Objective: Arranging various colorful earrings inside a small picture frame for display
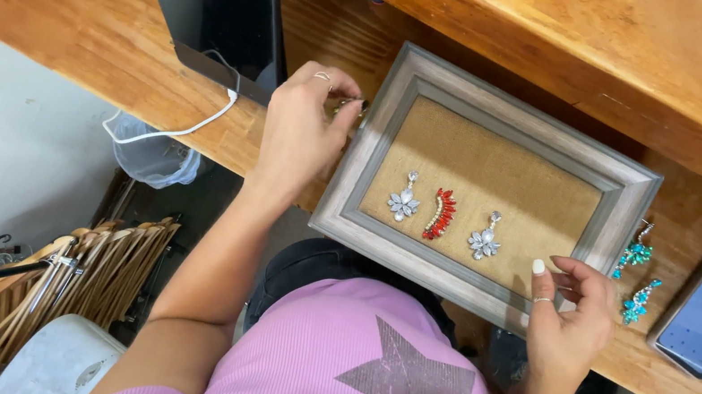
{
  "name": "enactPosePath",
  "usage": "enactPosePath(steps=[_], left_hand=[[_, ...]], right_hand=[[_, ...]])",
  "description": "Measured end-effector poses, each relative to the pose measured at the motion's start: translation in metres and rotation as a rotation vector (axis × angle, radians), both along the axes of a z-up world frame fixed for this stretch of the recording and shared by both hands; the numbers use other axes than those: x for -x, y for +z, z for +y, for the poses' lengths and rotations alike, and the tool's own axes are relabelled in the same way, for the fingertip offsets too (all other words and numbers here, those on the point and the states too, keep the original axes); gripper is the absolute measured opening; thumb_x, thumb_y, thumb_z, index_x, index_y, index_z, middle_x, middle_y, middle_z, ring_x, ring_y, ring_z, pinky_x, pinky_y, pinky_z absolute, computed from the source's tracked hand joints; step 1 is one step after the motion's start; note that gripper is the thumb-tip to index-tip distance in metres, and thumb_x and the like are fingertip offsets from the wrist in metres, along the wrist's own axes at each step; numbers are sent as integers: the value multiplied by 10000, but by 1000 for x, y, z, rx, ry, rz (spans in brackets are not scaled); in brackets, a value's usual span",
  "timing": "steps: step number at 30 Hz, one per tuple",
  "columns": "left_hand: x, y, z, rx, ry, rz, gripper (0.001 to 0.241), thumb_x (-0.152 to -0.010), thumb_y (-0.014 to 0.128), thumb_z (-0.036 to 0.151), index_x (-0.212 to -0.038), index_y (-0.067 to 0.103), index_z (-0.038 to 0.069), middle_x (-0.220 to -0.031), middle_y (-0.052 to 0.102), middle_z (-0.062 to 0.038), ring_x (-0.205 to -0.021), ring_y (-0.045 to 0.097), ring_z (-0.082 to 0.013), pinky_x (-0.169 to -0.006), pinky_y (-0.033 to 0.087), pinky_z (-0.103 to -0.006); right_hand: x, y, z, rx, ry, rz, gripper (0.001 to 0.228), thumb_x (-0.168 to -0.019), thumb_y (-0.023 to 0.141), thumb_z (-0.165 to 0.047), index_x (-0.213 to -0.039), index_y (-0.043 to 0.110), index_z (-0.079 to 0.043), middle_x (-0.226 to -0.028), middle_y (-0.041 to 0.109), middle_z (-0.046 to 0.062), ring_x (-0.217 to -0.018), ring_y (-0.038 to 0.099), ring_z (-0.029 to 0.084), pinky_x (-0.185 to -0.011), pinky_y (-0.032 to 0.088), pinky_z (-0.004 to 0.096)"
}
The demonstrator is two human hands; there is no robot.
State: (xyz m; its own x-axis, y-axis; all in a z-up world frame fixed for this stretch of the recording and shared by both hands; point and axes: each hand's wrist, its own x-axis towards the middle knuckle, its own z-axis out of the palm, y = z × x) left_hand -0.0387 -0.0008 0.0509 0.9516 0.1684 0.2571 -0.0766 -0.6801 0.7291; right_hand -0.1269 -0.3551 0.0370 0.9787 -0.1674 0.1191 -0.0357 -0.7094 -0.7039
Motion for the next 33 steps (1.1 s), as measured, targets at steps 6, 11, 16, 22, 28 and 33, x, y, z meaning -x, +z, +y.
enactPosePath(steps=[6,11,16,22,28,33], left_hand=[[-43,-16,-46,220,-200,233,91,-865,782,195,-938,820,155,-843,821,18,-736,751,-66,-763,618,-264],[-74,-71,-63,105,-286,287,152,-814,727,204,-935,818,194,-826,804,18,-794,763,-122,-777,554,-288],[-73,-84,-70,28,-240,390,175,-804,788,281,-973,814,243,-833,789,-13,-867,768,-293,-843,608,-449],[-60,-67,-66,-30,-202,386,254,-800,807,307,-1040,802,225,-873,771,12,-862,761,-209,-826,600,-407],[-13,-6,-56,-89,-208,4,353,-869,816,99,-1215,761,132,-1050,700,-120,-1017,687,-382,-898,556,-476],[25,15,-59,78,-291,-136,276,-872,816,11,-1119,781,131,-1051,684,-78,-1012,700,-309,-905,566,-425]], right_hand=[[4,0,-5,8,-57,19,204,-1022,736,-162,-1180,679,-44,-1140,611,110,-944,613,214,-905,489,343],[8,10,-4,-48,-107,22,177,-1015,722,-155,-1153,668,-58,-1121,637,72,-946,612,191,-912,491,321],[10,-10,-37,-54,-214,-64,170,-987,804,-52,-1135,721,-51,-1002,659,97,-930,680,236,-908,519,354],[9,-9,-88,-73,-413,-182,174,-1011,797,-5,-1148,728,-86,-939,641,43,-844,596,126,-864,506,276],[-6,-35,-131,77,-509,-206,116,-1002,786,-21,-1094,761,-88,-894,693,59,-790,609,133,-771,494,260],[-45,-74,-159,366,-425,-9,86,-929,823,-176,-1008,793,-194,-860,730,9,-817,705,248,-806,528,364]])
